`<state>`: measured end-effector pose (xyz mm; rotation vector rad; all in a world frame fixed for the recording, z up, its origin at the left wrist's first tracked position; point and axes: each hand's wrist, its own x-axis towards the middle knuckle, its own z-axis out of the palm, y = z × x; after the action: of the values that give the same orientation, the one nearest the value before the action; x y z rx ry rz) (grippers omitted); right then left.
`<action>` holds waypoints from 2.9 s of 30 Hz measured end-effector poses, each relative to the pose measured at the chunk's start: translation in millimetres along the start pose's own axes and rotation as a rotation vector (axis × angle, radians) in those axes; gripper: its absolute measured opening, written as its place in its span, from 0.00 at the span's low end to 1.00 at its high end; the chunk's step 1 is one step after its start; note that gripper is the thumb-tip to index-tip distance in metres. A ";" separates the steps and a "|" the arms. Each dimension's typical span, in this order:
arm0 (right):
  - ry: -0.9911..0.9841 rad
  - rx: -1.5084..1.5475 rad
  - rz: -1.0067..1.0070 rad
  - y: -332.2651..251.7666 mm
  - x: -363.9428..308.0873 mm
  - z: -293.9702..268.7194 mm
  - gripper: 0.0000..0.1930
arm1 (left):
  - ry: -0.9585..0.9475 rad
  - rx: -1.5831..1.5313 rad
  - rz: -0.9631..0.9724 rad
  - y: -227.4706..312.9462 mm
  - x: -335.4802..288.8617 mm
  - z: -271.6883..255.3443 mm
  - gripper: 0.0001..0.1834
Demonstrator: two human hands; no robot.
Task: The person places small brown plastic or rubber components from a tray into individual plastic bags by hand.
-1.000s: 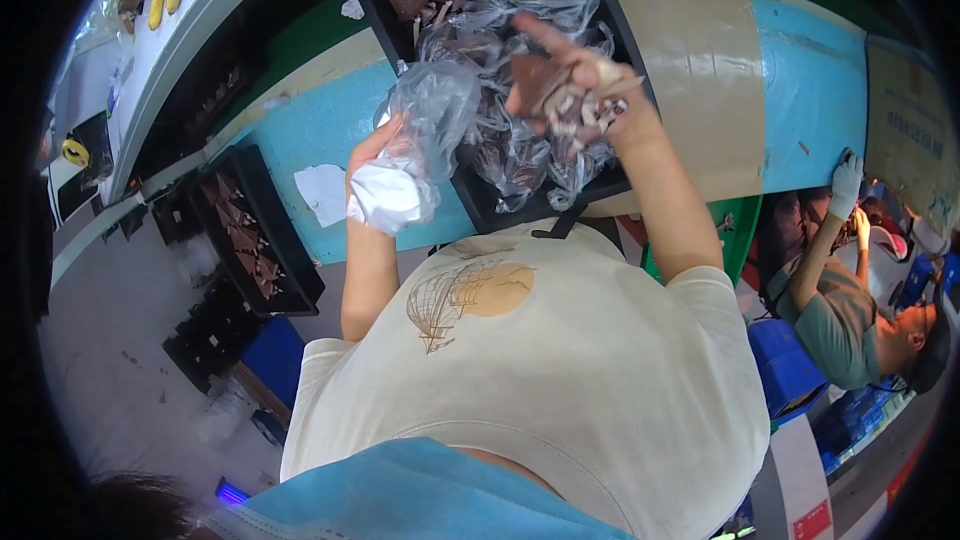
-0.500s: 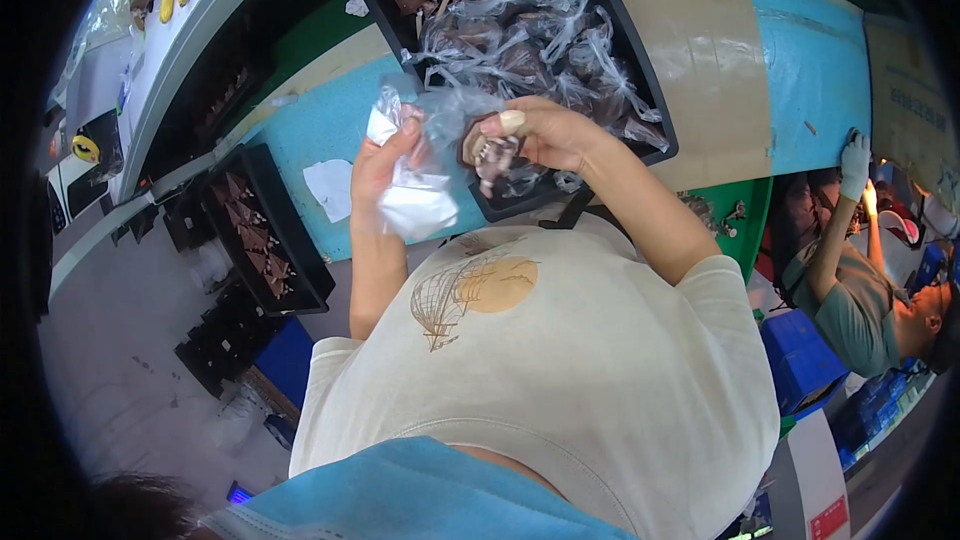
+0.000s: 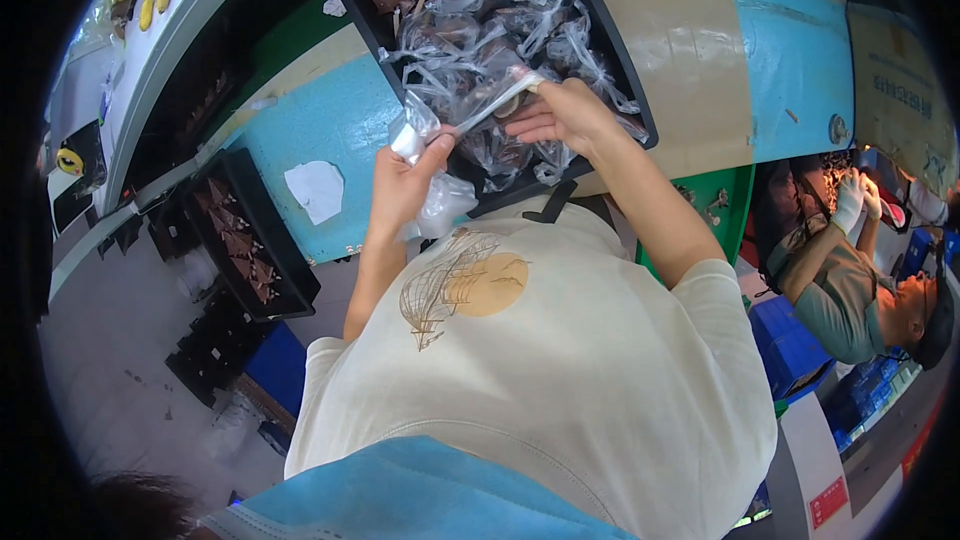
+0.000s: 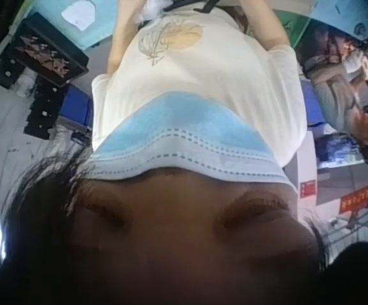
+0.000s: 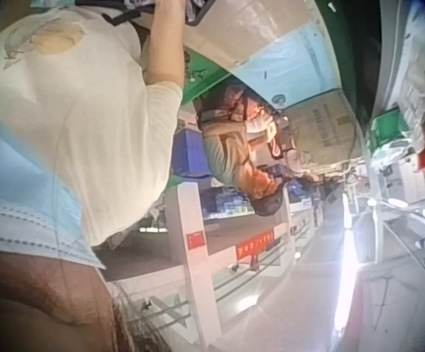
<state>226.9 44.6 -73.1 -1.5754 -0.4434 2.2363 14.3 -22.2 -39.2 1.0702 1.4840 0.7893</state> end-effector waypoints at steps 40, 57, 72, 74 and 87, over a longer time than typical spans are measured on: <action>-0.350 -0.392 -0.606 -26.5 -64.7 34.6 0.07 | -0.365 -0.447 -0.035 39.4 6.0 1.7 0.06; -0.428 -0.695 -0.761 -19.2 -67.5 36.2 0.03 | -0.279 -0.513 -0.109 44.7 14.3 -3.1 0.09; -0.030 -0.911 -1.155 -17.2 -53.8 49.9 0.23 | 0.337 0.171 0.536 28.3 11.8 23.6 0.07; -0.067 -0.769 -1.054 -17.8 -54.8 50.3 0.23 | 0.348 -0.011 0.545 11.3 12.5 32.9 0.07; 0.235 -0.500 -1.188 -51.5 -3.7 38.2 0.04 | 0.377 0.050 0.635 41.5 40.2 18.3 0.04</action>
<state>198.0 86.7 -34.1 -1.1891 -1.4633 1.0525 40.5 29.2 -20.3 1.5202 1.4803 1.4669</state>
